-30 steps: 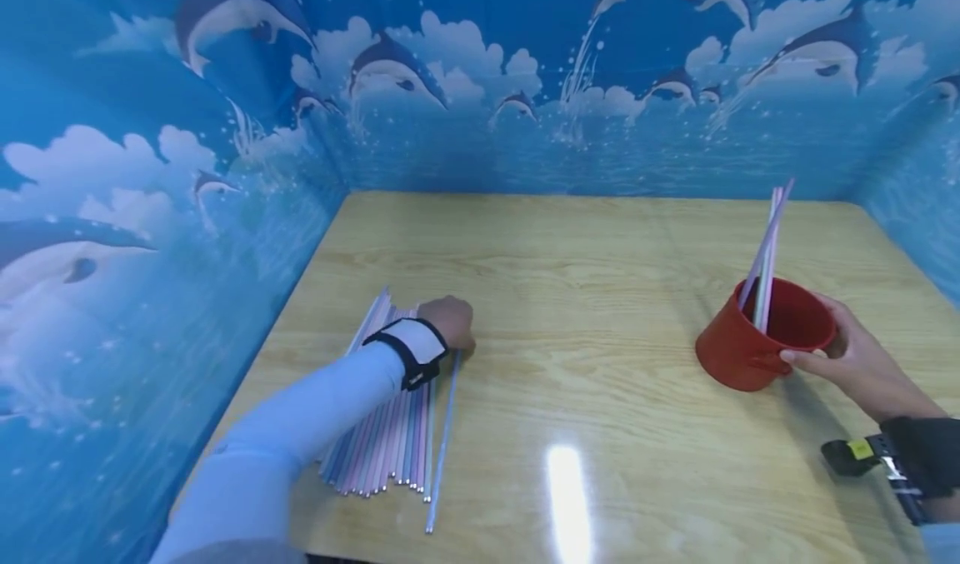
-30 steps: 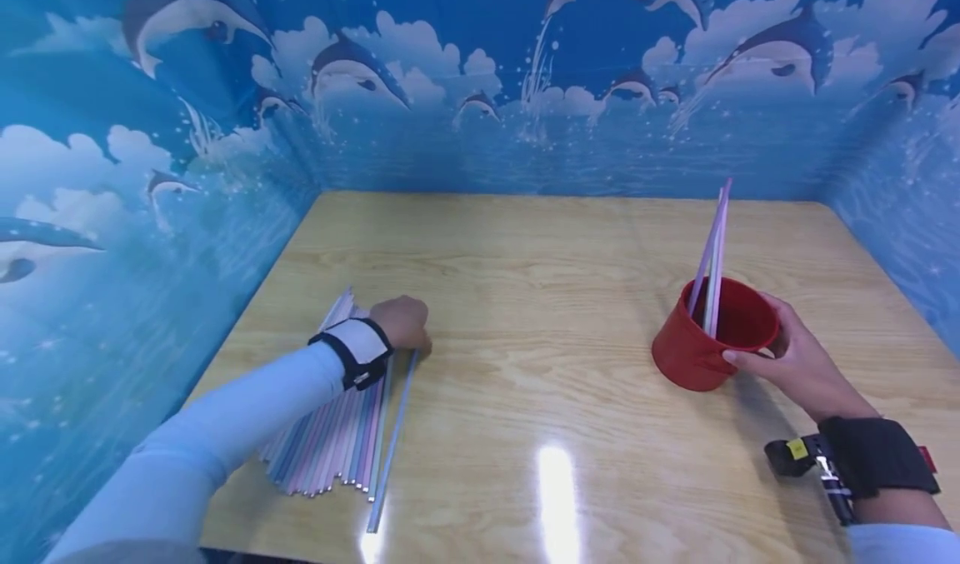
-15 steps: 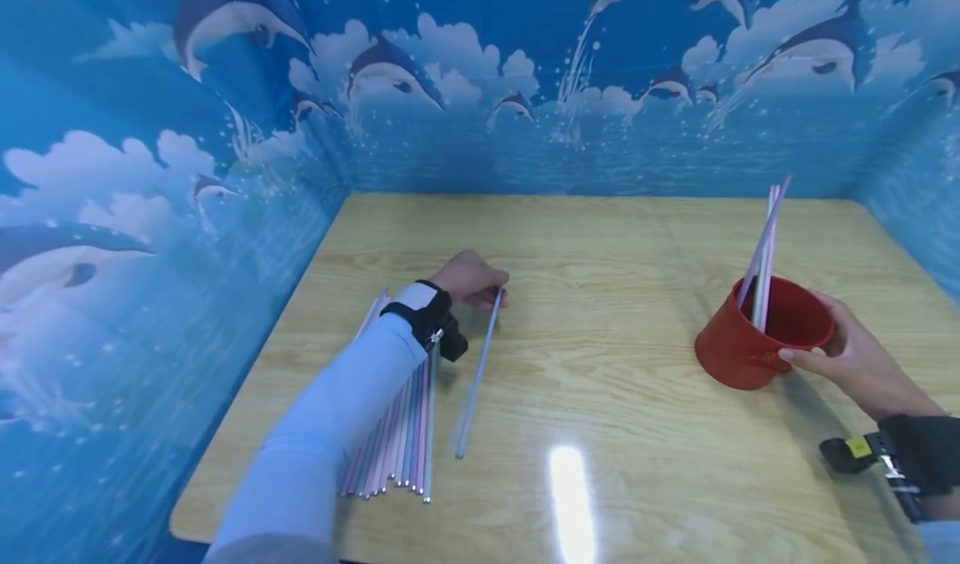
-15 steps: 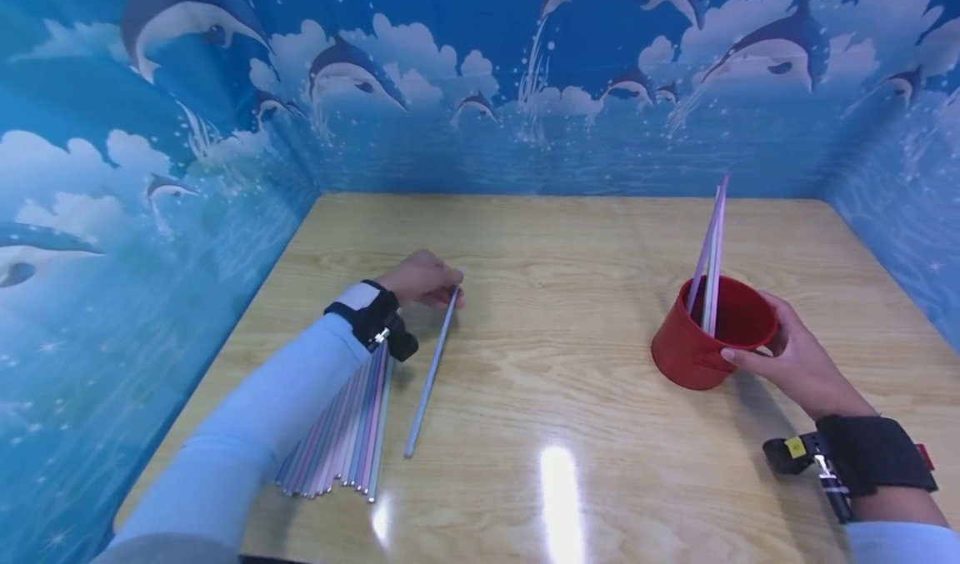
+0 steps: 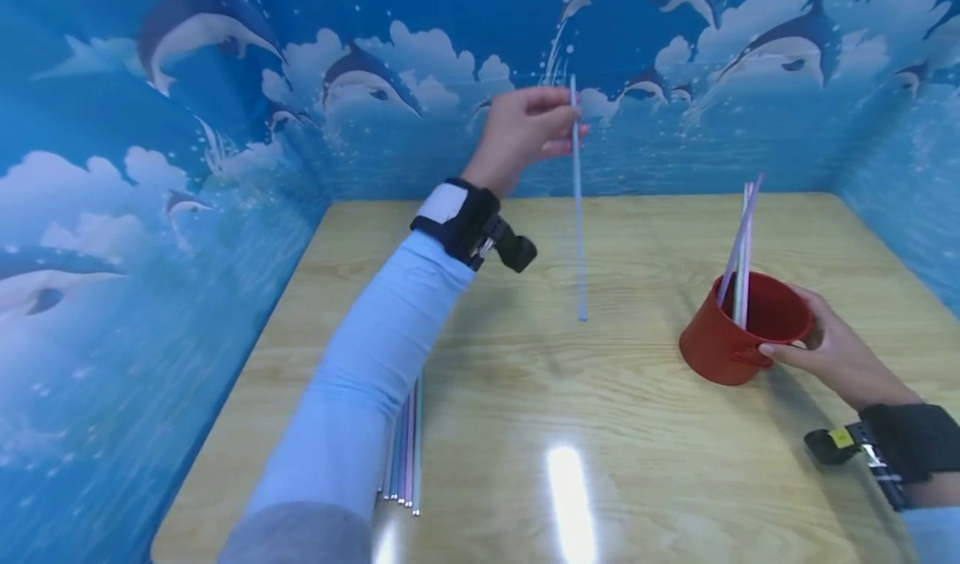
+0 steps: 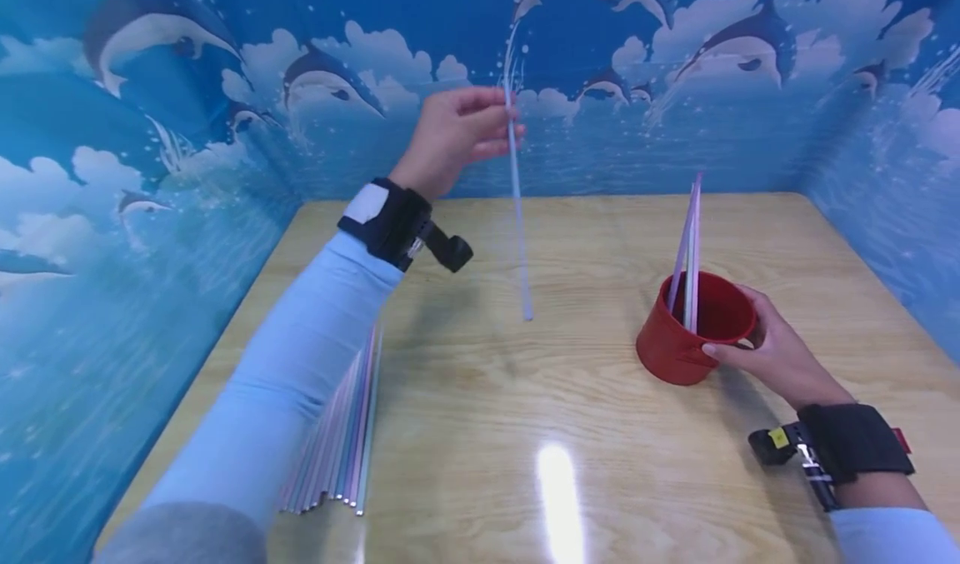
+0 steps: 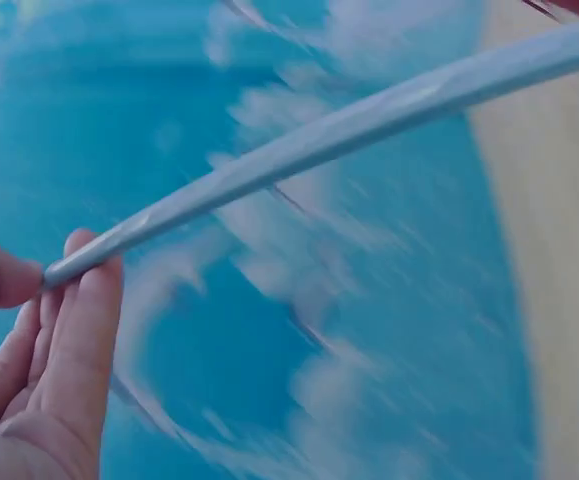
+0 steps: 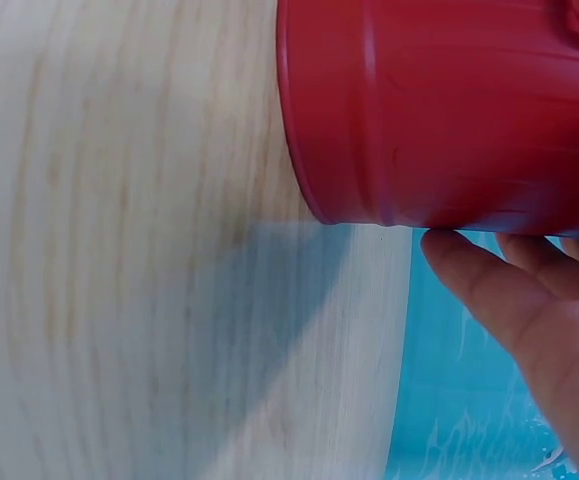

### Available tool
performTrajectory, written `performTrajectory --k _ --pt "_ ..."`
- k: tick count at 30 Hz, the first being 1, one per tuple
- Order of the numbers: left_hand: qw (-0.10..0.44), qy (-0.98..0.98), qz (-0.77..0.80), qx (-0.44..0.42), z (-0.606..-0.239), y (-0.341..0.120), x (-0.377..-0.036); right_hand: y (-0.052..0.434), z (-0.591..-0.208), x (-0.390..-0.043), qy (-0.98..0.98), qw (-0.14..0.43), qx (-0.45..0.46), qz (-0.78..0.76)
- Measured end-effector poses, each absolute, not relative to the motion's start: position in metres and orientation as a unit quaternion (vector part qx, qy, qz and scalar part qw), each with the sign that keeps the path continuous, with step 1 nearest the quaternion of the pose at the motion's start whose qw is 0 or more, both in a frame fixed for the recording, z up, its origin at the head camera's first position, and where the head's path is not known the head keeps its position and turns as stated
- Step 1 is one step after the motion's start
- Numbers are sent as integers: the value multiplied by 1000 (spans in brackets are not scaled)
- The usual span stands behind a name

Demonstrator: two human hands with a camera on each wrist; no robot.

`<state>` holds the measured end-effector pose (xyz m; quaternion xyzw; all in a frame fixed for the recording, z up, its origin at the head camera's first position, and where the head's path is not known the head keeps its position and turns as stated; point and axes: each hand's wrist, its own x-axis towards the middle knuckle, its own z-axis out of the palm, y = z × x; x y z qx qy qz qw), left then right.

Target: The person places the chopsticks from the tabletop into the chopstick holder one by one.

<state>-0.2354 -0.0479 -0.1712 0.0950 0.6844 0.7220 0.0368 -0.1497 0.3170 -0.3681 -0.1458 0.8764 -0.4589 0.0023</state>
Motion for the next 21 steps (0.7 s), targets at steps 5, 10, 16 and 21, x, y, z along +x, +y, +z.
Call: performTrajectory --k 5,10,16,21 --pt "-29 675 710 199 -127 2 -209 315 -367 -151 875 5 -148 -461" --pt "-62 713 646 266 -122 48 -196 315 -366 -153 869 1 -159 -469" --pt "-42 759 574 303 -162 91 -192 316 -365 -150 871 5 -147 -469" --pt "-20 798 535 277 -206 117 -204 318 -364 -148 867 2 -149 -476"
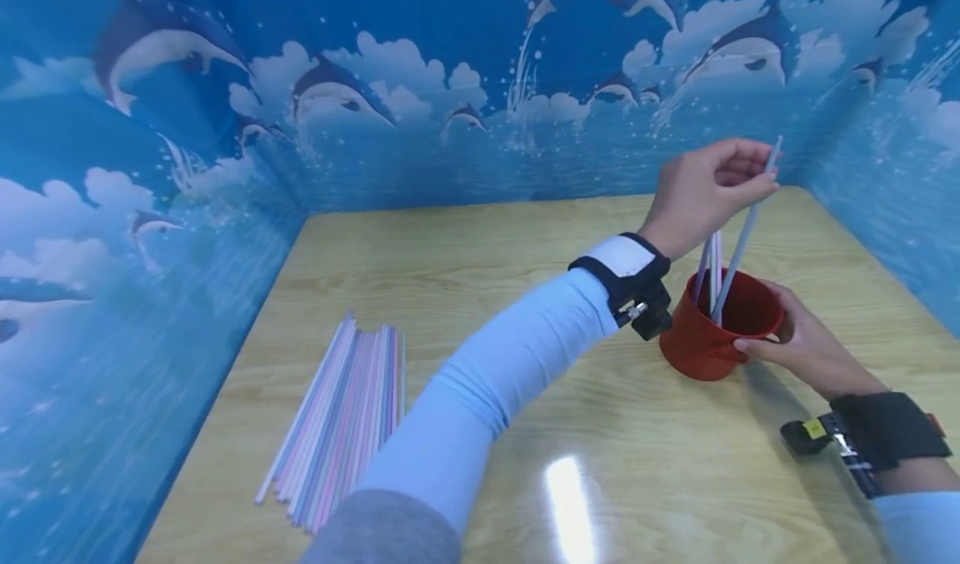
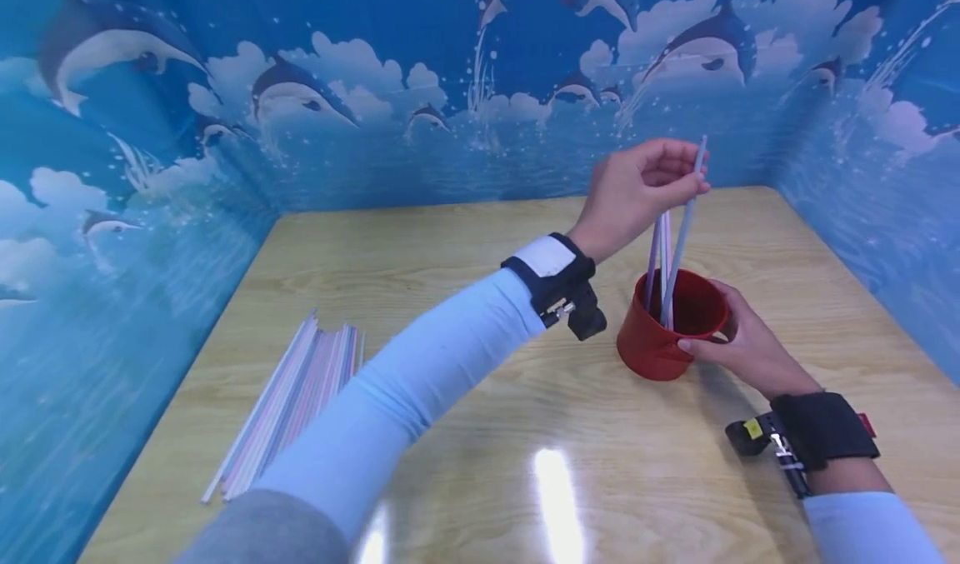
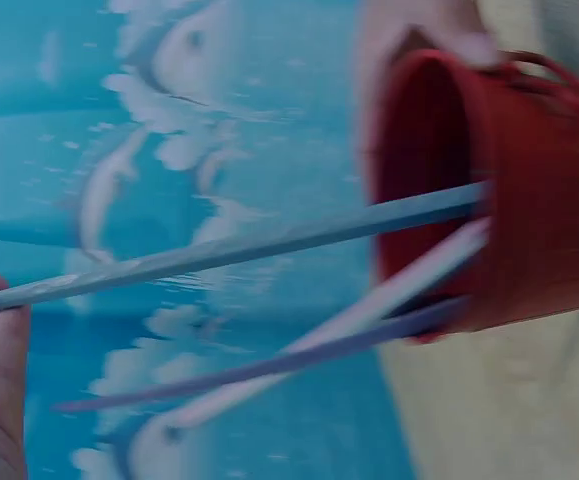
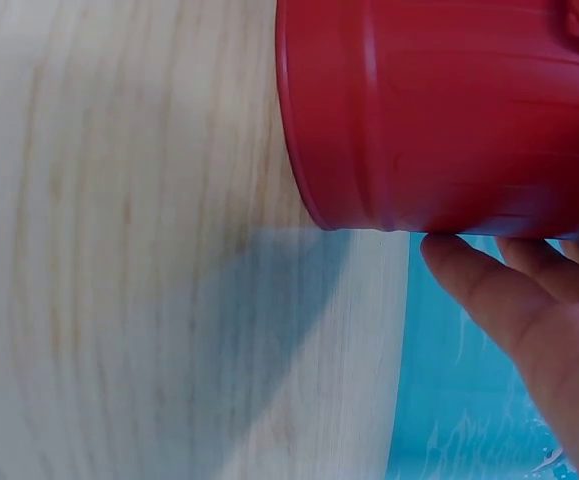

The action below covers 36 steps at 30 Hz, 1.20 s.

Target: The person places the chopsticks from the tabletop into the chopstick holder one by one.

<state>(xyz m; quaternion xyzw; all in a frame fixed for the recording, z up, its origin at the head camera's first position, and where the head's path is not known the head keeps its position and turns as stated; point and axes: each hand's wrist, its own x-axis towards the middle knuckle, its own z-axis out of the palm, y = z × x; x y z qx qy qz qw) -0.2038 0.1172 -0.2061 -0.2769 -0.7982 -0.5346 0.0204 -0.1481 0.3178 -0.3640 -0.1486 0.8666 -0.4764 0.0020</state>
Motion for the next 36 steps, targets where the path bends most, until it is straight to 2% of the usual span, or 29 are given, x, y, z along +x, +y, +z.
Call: performTrajectory --k 5,10,16,21,25,30,34,36 --pt "7 -817 -522 -244 -240 123 -218 312 -363 -150 858 -1 -170 -485" --pt "-1 -839 -504 -204 -256 120 -223 308 -362 -151 862 0 -167 -478" --pt "12 -871 -452 -191 -257 106 -227 306 -362 -154 865 8 -165 -474" --pt "-14 -898 -383 -218 -254 90 -231 309 -363 -157 867 12 -166 -470" --pt "-58 -912 -324 -247 -254 72 -232 310 -364 -156 868 14 -158 -471" --pt "-140 -938 -191 -253 -254 19 -224 310 -368 -154 873 17 -149 -464" --pt "-181 -965 -42 -183 -260 -49 -211 314 -370 -151 874 8 -150 -462" --pt "-180 -974 12 -135 -269 -85 -204 317 -372 -150 872 -1 -150 -467"
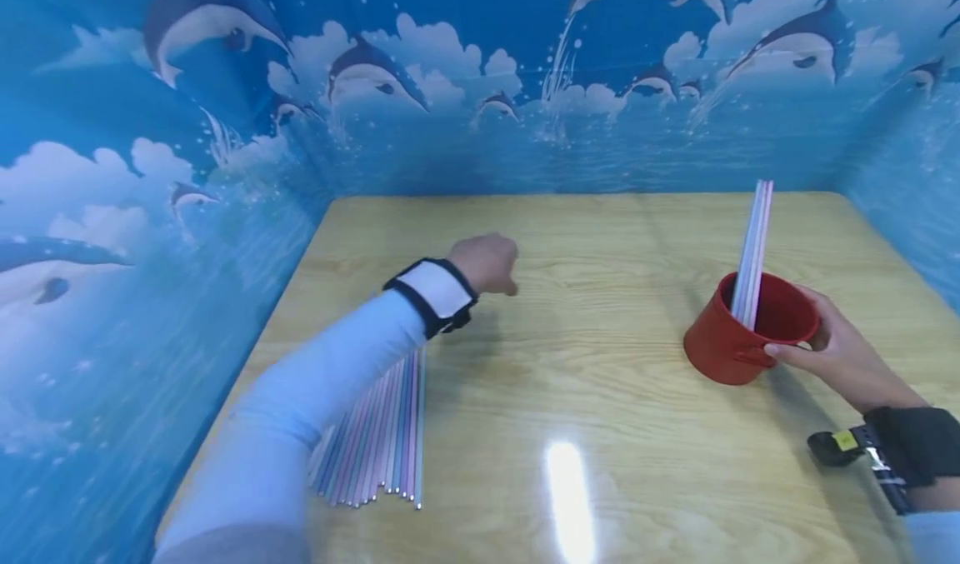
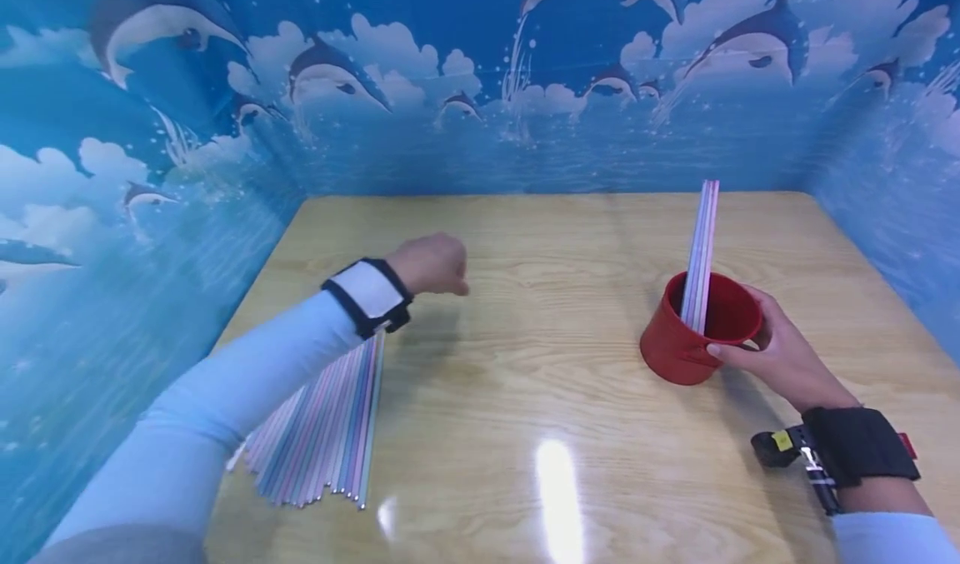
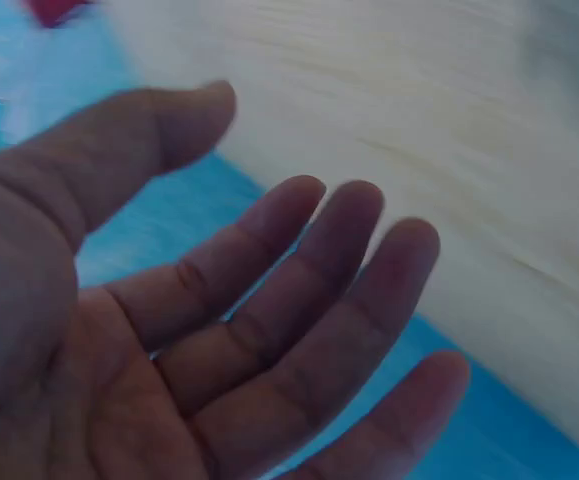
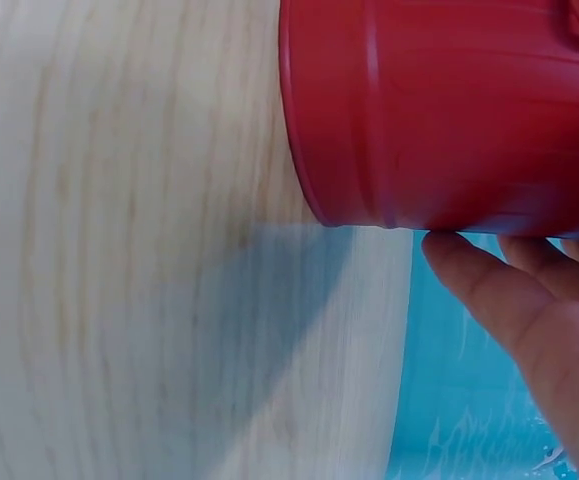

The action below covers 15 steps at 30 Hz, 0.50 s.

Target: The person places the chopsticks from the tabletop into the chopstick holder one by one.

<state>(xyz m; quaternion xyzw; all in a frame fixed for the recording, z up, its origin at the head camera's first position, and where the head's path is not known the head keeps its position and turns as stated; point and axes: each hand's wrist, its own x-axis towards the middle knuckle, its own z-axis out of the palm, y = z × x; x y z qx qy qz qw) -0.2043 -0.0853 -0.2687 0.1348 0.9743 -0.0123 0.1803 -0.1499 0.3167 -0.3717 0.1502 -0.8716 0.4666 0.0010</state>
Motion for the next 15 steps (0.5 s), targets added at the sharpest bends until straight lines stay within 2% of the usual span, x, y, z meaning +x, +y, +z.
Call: performTrajectory --k 4,7,15 --pt "186 980 -52 51 -297 -147 -189 318 -377 -150 -872 13 145 468" --pt "203 978 -52 25 -321 -174 -177 320 -380 -151 -875 16 138 464" --pt "192 981 -29 19 -352 -188 -165 314 -380 -153 -887 7 123 445"
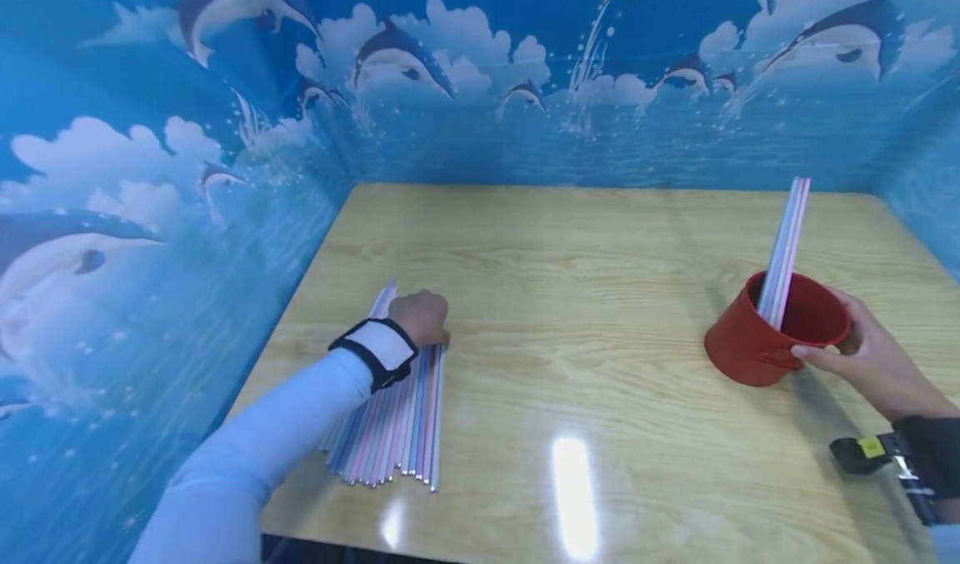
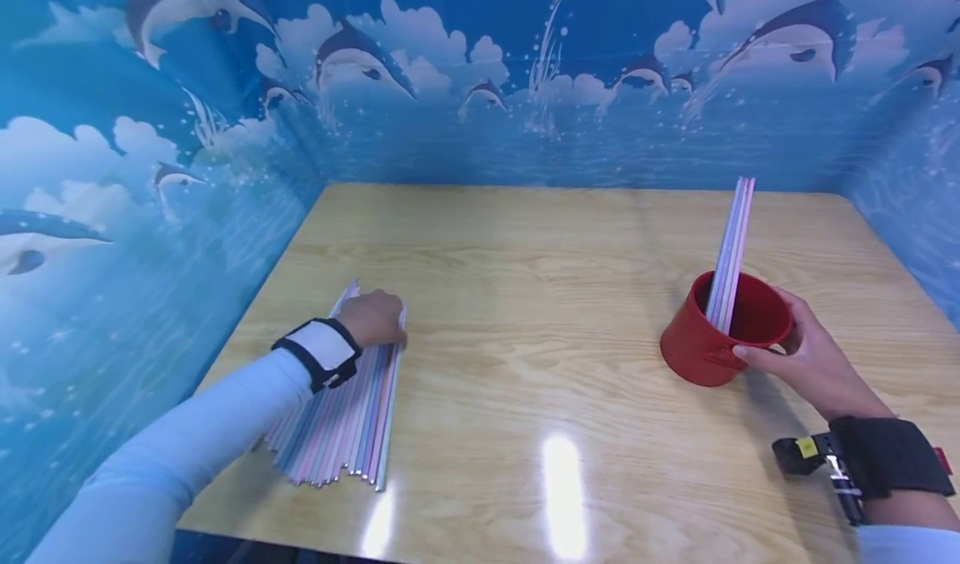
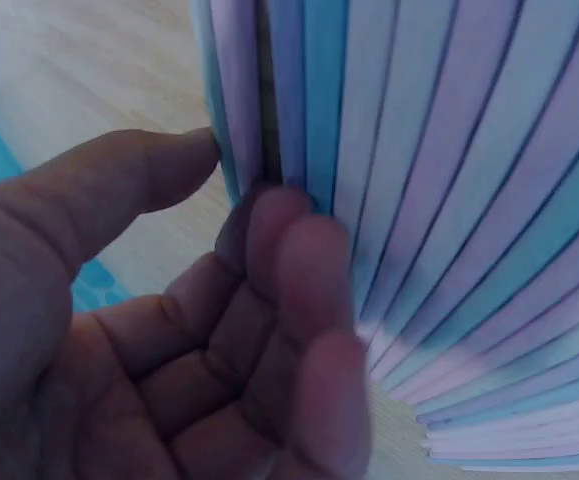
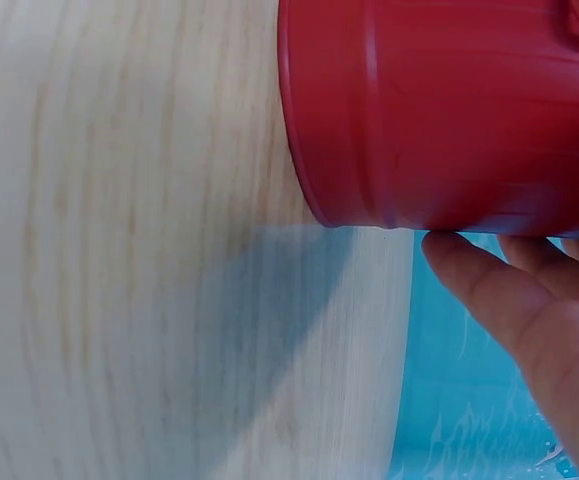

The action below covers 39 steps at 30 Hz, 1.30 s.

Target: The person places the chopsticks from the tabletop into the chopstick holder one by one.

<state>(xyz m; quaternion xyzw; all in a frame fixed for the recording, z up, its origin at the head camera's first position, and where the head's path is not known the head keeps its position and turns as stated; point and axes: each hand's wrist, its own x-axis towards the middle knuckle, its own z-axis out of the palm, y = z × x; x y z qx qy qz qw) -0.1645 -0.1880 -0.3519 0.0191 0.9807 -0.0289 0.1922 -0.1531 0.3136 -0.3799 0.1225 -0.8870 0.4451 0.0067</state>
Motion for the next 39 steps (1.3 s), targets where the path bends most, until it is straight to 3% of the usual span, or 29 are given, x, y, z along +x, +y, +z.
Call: performTrajectory --k 14,22,30,35,39 --pt "184 981 -54 -7 -355 -168 -162 313 -378 -152 -894 5 108 435" --pt "165 986 10 -6 -360 -164 -160 322 -387 -157 -896 5 106 431" --pt "162 942 293 -31 -350 -157 -182 328 -393 -160 -891 3 119 439" --pt "122 816 561 -67 -315 -144 -204 320 -383 -153 -891 7 114 439" --pt "83 734 674 -31 -268 -123 -213 315 -377 -150 -890 8 121 439"
